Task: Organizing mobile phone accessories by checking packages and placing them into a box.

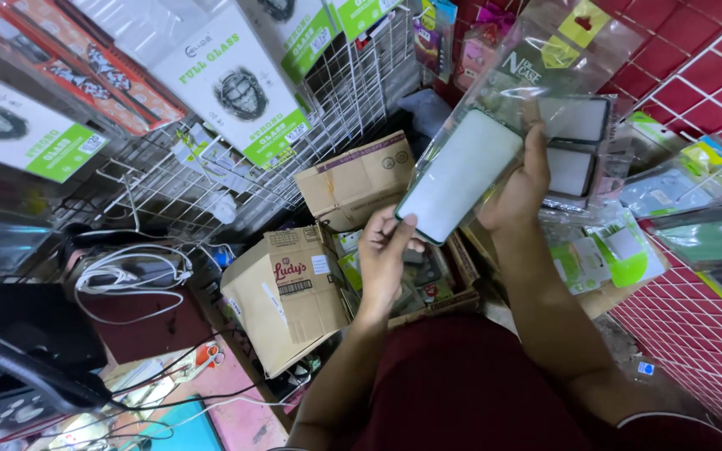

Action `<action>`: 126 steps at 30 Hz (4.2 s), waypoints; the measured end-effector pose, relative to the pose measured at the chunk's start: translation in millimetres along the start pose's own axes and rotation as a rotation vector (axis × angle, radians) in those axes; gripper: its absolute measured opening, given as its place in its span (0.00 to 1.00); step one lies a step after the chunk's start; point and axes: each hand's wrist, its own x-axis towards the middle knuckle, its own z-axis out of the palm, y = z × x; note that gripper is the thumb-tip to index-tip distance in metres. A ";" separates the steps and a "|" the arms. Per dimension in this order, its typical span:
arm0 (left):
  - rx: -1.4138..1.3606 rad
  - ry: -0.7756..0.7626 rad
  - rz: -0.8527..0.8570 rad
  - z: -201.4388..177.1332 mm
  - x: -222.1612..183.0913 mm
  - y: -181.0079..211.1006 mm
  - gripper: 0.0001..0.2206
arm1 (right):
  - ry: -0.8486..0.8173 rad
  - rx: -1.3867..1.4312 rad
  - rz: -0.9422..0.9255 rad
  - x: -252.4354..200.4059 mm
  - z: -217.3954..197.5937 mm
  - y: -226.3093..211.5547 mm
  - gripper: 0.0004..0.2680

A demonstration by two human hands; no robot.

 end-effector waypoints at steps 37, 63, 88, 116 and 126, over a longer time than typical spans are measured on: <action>0.882 0.156 0.786 42.2 18.8 52.2 0.32 | -0.102 -0.072 0.209 -38.1 19.7 5.4 0.20; 0.895 -0.528 0.248 139.2 150.3 -143.8 0.14 | 0.289 -1.346 0.114 39.0 -108.3 -172.0 0.15; 0.995 -0.237 0.401 47.2 116.9 -46.2 0.12 | -0.016 -2.032 -0.258 -8.1 2.4 -114.2 0.19; 1.774 -0.426 0.219 -232.1 125.7 -413.5 0.18 | -0.473 -1.861 1.130 -131.8 -311.3 185.7 0.20; 1.671 -0.180 0.140 -235.4 150.2 -317.7 0.10 | -0.067 -1.205 1.077 -122.2 -357.2 177.4 0.18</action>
